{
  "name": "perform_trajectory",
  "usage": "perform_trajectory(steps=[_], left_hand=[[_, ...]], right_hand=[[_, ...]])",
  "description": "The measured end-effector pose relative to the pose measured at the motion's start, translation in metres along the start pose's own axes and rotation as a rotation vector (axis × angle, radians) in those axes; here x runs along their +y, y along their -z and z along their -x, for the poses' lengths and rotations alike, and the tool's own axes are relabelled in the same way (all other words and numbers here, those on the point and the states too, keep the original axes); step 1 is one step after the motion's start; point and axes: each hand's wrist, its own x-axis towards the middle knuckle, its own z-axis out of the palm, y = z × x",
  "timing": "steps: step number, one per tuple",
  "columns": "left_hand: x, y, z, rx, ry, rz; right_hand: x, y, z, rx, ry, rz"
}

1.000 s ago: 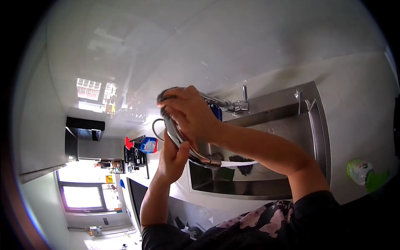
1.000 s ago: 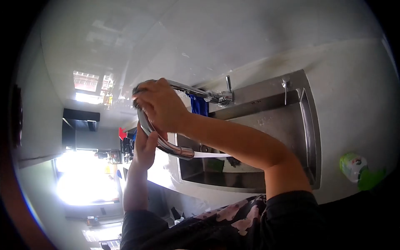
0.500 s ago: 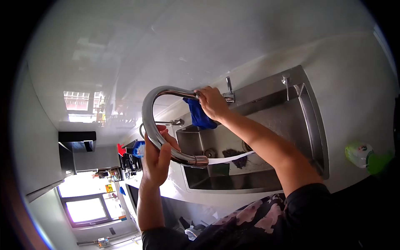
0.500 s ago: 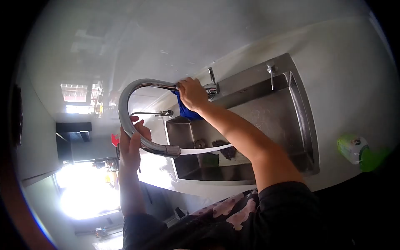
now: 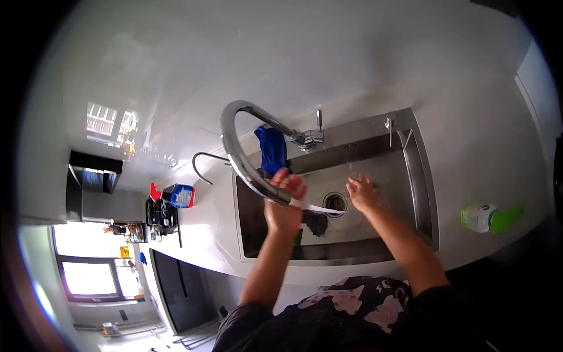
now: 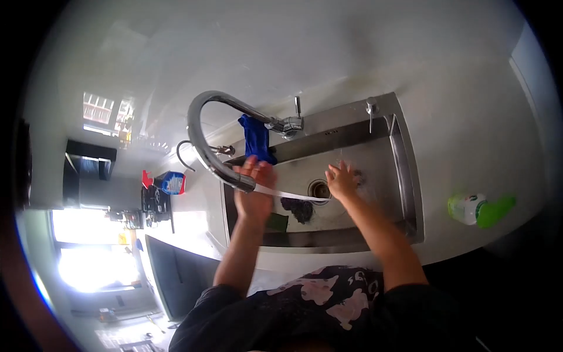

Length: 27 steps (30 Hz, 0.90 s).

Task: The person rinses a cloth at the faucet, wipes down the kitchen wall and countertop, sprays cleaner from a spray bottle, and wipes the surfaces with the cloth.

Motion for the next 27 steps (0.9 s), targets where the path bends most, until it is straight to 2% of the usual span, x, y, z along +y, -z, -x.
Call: perform_trajectory(steps=[2, 4, 6, 11, 14, 16, 17, 19, 21, 23, 24, 26, 27], left_hand=[[-0.037, 0.023, -0.006, 0.058, 0.119, 0.231], [-0.065, 0.041, -0.014, 0.21, 0.099, 0.362], [-0.071, 0.028, -0.007, 0.289, 0.046, 0.302], [-0.067, 0.023, -0.007, 0.378, -0.033, 0.249], [-0.072, 0.033, -0.015, 0.375, -0.012, 0.269], [-0.081, 0.043, -0.026, 0.498, 0.045, 0.241], [-0.082, 0.048, -0.034, 0.493, 0.053, 0.259], [-0.064, 0.043, -0.053, 0.361, 0.176, 0.463], [-0.029, 0.022, -0.072, 0.195, 0.133, 0.363], [0.012, -0.001, -0.096, -0.086, -0.026, 0.276], [0.046, -0.04, -0.074, -0.178, -0.097, 0.307], [0.086, -0.071, -0.07, -0.266, -0.211, 0.295], [0.101, -0.09, -0.065, -0.201, -0.315, 0.202]], right_hand=[[-0.026, 0.007, 0.002, -0.245, -0.532, -1.628], [-0.072, 0.047, 0.017, -0.271, -0.567, -2.217], [-0.098, 0.045, 0.018, -0.151, -0.491, -2.376], [-0.116, 0.062, 0.023, -0.147, -0.528, -2.315], [-0.117, 0.048, 0.015, -0.054, -0.515, -2.233], [-0.115, 0.046, 0.012, -0.01, -0.576, -2.215], [-0.115, 0.044, 0.006, -0.001, -0.57, -2.197], [-0.124, 0.055, -0.016, -0.007, -0.517, -2.236], [-0.147, 0.104, -0.04, -0.033, -0.469, -2.19], [-0.177, 0.171, -0.05, -0.115, -0.237, -2.157], [-0.192, 0.196, -0.057, -0.111, -0.134, -2.142], [-0.211, 0.236, -0.059, -0.156, 0.075, -2.081], [-0.219, 0.249, -0.063, -0.09, 0.148, -1.998]])
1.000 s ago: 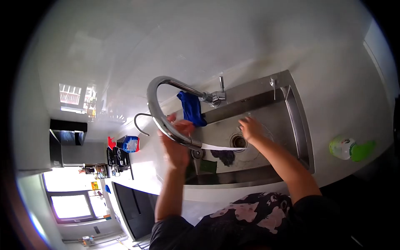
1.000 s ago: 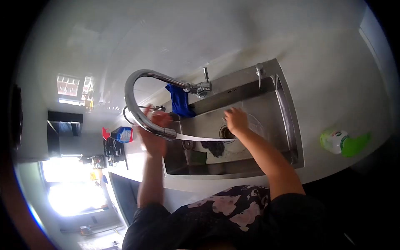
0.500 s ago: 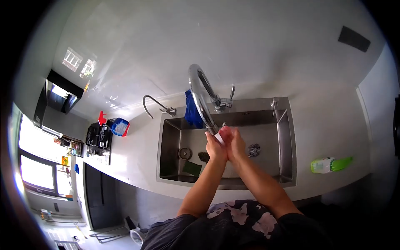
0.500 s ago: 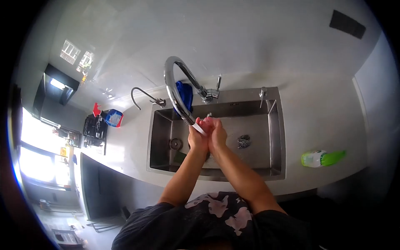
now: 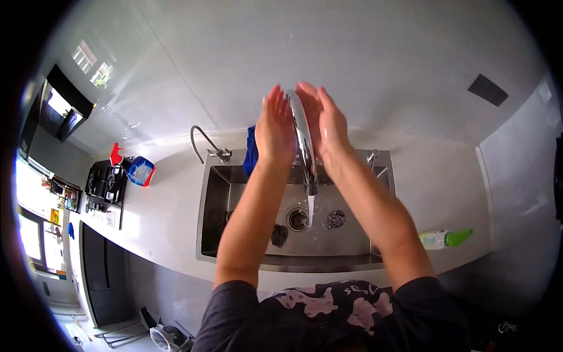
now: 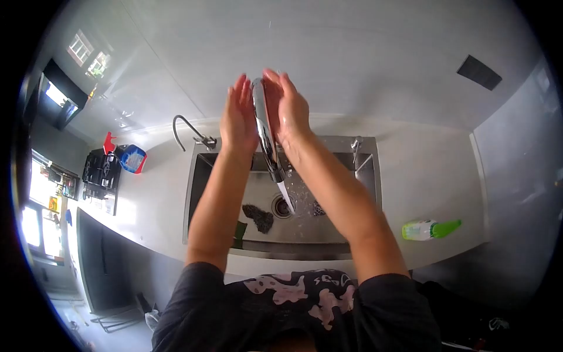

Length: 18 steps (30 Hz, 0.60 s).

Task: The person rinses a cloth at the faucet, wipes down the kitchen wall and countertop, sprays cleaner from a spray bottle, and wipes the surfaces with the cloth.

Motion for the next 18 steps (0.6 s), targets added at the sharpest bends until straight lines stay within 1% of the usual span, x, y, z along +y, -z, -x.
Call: perform_trajectory(steps=[1, 3, 4, 5, 6, 7, 8, 9, 10, 12, 14, 15, 17, 18], left_hand=[[0.009, -0.009, -0.003, -0.087, -0.022, -0.145], [0.012, -0.018, -0.015, -0.32, -0.087, -0.496], [0.006, -0.014, -0.019, -0.309, -0.078, -0.491], [-0.001, -0.009, -0.023, -0.261, -0.066, -0.453], [-0.006, -0.002, -0.029, -0.217, -0.057, -0.418], [-0.017, 0.019, -0.043, -0.168, -0.098, -0.581], [-0.033, 0.041, -0.047, -0.084, 0.099, -0.516], [-0.047, 0.062, -0.052, -0.047, 0.219, -0.475], [-0.061, 0.082, -0.057, -0.004, 0.337, -0.432], [-0.099, 0.138, -0.062, -0.018, 0.396, -0.472], [-0.132, 0.183, -0.047, -0.005, 0.165, -0.726], [-0.155, 0.205, -0.048, -0.158, -0.074, -0.707], [-0.112, 0.201, -0.037, -0.234, -0.153, -1.273], [-0.086, 0.194, -0.04, -0.283, -0.188, -1.483]], right_hand=[[-0.002, -0.007, -0.007, 0.011, 0.004, 0.036], [-0.008, -0.019, -0.006, -0.074, -0.013, 0.224], [0.003, -0.013, -0.019, -0.125, 0.127, 0.213], [0.009, -0.005, -0.023, -0.117, 0.113, 0.219], [0.013, 0.002, -0.026, -0.093, -0.037, 0.215], [0.019, 0.009, -0.031, -0.069, -0.183, 0.209], [0.042, 0.028, -0.041, 0.041, -0.138, 0.282], [0.08, 0.077, -0.073, -0.057, -0.006, 0.521], [0.081, 0.065, -0.057, -0.01, 0.024, 0.526], [0.089, 0.048, -0.021, 0.121, 0.002, 0.678], [0.135, 0.132, -0.044, -0.068, 0.161, 0.665], [0.158, 0.173, -0.055, -0.164, 0.237, 0.646], [0.138, 0.163, -0.031, -0.209, 0.209, 0.95], [0.133, 0.146, -0.015, -0.194, 0.223, 0.923]])
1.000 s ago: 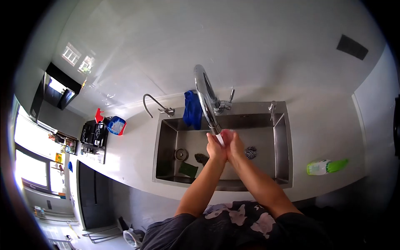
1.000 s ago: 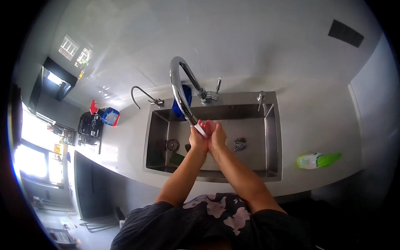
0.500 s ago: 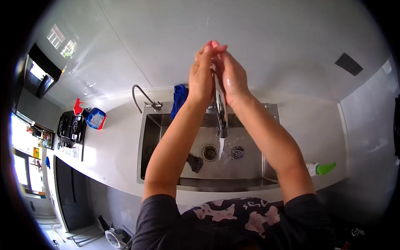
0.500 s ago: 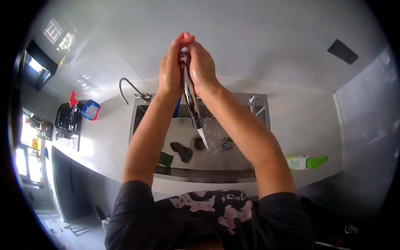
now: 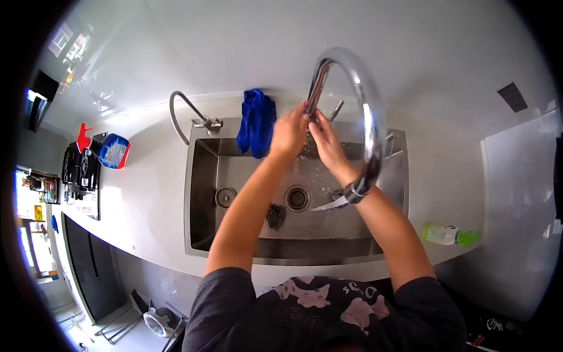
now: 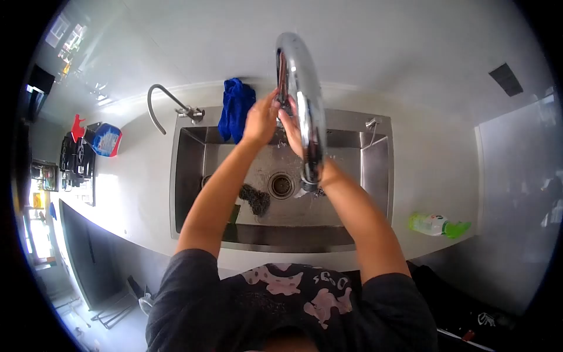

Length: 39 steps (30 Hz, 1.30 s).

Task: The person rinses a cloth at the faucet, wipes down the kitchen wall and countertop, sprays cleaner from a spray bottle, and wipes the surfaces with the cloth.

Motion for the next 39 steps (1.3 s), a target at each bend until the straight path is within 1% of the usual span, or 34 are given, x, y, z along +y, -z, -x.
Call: perform_trajectory(steps=[1, 2, 5, 6, 8, 9, 11, 12, 13, 15, 16, 17, 18, 19, 20, 21, 22, 23, 24, 26, 28, 29, 31, 32, 33, 34, 35, 36, 37, 39], left_hand=[[-0.021, 0.013, -0.003, 0.121, -0.144, -0.178], [-0.048, 0.022, -0.007, 0.214, -0.163, -0.234], [-0.111, 0.031, -0.001, 0.09, 0.14, -0.646], [-0.127, 0.02, 0.002, 0.085, 0.14, -0.638], [-0.15, -0.003, 0.004, 0.007, 0.143, -0.583], [-0.143, -0.009, 0.008, 0.026, 0.063, -0.628], [-0.132, -0.02, 0.012, -0.056, -0.031, -0.598], [-0.123, -0.026, 0.015, -0.015, -0.113, -0.575], [-0.118, -0.03, 0.016, -0.021, -0.117, -0.566], [-0.111, -0.035, 0.021, -0.107, -0.155, -0.516], [-0.111, -0.037, 0.025, -0.03, -0.21, -0.498], [-0.108, -0.035, 0.028, -0.031, -0.211, -0.494], [-0.103, -0.028, 0.03, -0.089, -0.181, -0.502], [-0.1, -0.023, 0.032, -0.145, -0.149, -0.512], [-0.099, -0.02, 0.036, -0.144, -0.148, -0.51], [-0.098, -0.017, 0.04, -0.193, -0.146, -0.51], [-0.097, -0.013, 0.043, -0.241, -0.145, -0.511], [-0.094, -0.009, 0.045, -0.236, -0.148, -0.512], [-0.089, -0.004, 0.047, -0.245, -0.132, -0.452], [-0.085, 0.0, 0.056, -0.257, -0.119, -0.385], [-0.083, 0.0, 0.065, -0.213, -0.054, -0.285], [-0.081, 0.0, 0.07, -0.215, -0.056, -0.285], [-0.073, 0.006, 0.083, -0.202, 0.069, -0.101], [-0.068, 0.009, 0.089, -0.238, 0.184, -0.047], [-0.064, 0.011, 0.094, -0.237, 0.19, -0.051], [-0.061, 0.013, 0.098, -0.232, 0.241, 0.009], [-0.06, 0.014, 0.102, -0.227, 0.293, 0.07], [-0.067, 0.011, 0.108, -0.195, 0.29, 0.06], [-0.063, 0.016, 0.109, -0.194, 0.3, 0.058], [-0.058, 0.027, 0.107, -0.267, 0.508, 0.164]], right_hand=[[0.018, 0.006, 0.015, 0.092, -0.157, 0.153], [0.022, 0.014, 0.026, 0.118, -0.186, 0.163], [0.036, 0.047, 0.062, 0.194, -0.227, 0.278], [0.05, 0.063, 0.077, 0.22, -0.252, 0.289], [0.08, 0.091, 0.107, 0.295, -0.335, 0.319], [0.09, 0.1, 0.118, 0.346, -0.394, 0.336], [0.095, 0.11, 0.12, 0.341, -0.308, 0.471], [0.084, 0.108, 0.109, 0.327, -0.289, 0.524], [0.072, 0.103, 0.093, 0.311, -0.267, 0.578], [0.061, 0.098, 0.055, 0.313, -0.201, 0.631], [0.06, 0.097, 0.035, 0.313, -0.218, 0.589], [0.06, 0.096, 0.018, 0.314, -0.237, 0.546], [0.057, 0.091, 0.004, 0.317, -0.238, 0.549], [0.056, 0.084, -0.009, 0.353, -0.31, 0.41], [0.054, 0.078, -0.021, 0.387, -0.379, 0.27], [0.06, 0.076, -0.03, 0.386, -0.376, 0.271], [0.068, 0.075, -0.038, 0.411, -0.445, 0.237], [0.074, 0.075, -0.044, 0.435, -0.512, 0.202], [0.072, 0.072, -0.05, 0.397, -0.495, 0.124], [0.068, 0.069, -0.055, 0.391, -0.503, 0.116], [0.071, 0.073, -0.057, 0.393, -0.517, 0.109], [0.073, 0.073, -0.061, 0.374, -0.552, 0.051], [0.071, 0.068, -0.063, 0.345, -0.59, -0.011], [0.07, 0.066, -0.066, 0.33, -0.601, -0.043], [0.071, 0.064, -0.066, 0.315, -0.615, -0.075], [0.076, 0.062, -0.072, 0.308, -0.616, -0.079], [0.08, 0.06, -0.078, 0.291, -0.567, 0.055], [0.085, 0.058, -0.081, 0.272, -0.516, 0.188], [0.072, 0.054, -0.076, 0.264, -0.523, 0.186], [0.041, 0.056, -0.058, 0.142, -0.423, 0.232]])
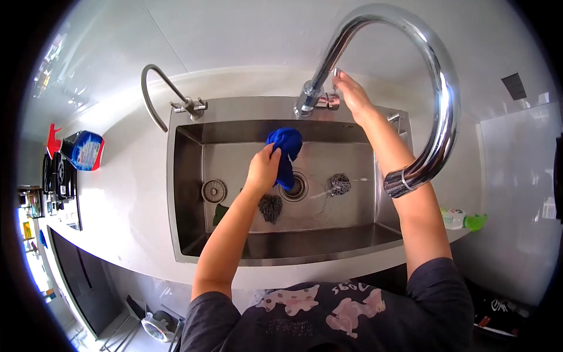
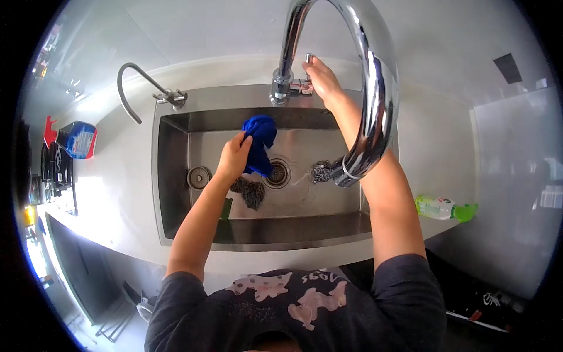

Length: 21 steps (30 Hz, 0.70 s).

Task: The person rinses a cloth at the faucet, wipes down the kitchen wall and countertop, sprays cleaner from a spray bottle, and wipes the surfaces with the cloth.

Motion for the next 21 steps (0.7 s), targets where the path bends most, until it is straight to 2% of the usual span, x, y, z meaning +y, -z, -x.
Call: perform_trajectory(steps=[2, 3, 5, 6, 7, 8, 9, 10, 12, 14, 16, 18, 21], left_hand=[[0.002, 0.008, 0.007, 0.041, -0.006, 0.021], [0.015, 0.018, 0.012, 0.028, -0.006, 0.156], [0.018, 0.027, 0.016, 0.024, -0.029, 0.313], [0.02, 0.029, 0.02, 0.027, -0.028, 0.312], [0.025, 0.032, 0.025, 0.011, -0.025, 0.242], [0.03, 0.032, 0.03, -0.004, -0.022, 0.174], [0.034, 0.029, 0.035, -0.031, -0.064, 0.088], [0.024, 0.015, 0.039, -0.014, -0.106, 0.13], [0.023, -0.005, 0.052, -0.003, -0.343, -0.077], [0.019, -0.024, 0.07, -0.031, -0.44, -0.163], [0.02, -0.033, 0.09, -0.027, -0.518, -0.237], [0.036, -0.02, 0.101, -0.066, -0.518, -0.253], [0.056, -0.008, 0.07, 0.024, -0.515, -0.235]], right_hand=[[0.012, 0.005, 0.026, 0.025, -0.036, -0.125], [0.023, 0.006, 0.043, 0.08, -0.037, -0.17], [0.043, 0.009, 0.096, 0.015, -0.208, -0.275], [0.069, 0.003, 0.121, -0.019, -0.238, -0.265], [0.069, -0.007, 0.151, -0.048, -0.471, -0.289], [0.102, -0.015, 0.173, -0.141, -0.515, -0.341], [0.105, -0.026, 0.192, -0.193, -0.62, -0.576], [0.093, -0.039, 0.207, -0.217, -0.671, -0.749], [0.082, -0.057, 0.22, -0.227, -0.687, -0.87], [0.07, -0.07, 0.225, -0.213, -0.61, -0.99], [0.09, -0.066, 0.226, -0.213, -0.573, -1.03], [0.073, -0.064, 0.241, 0.04, -0.515, -0.866], [0.064, -0.044, 0.256, 0.143, -0.44, -0.606]])
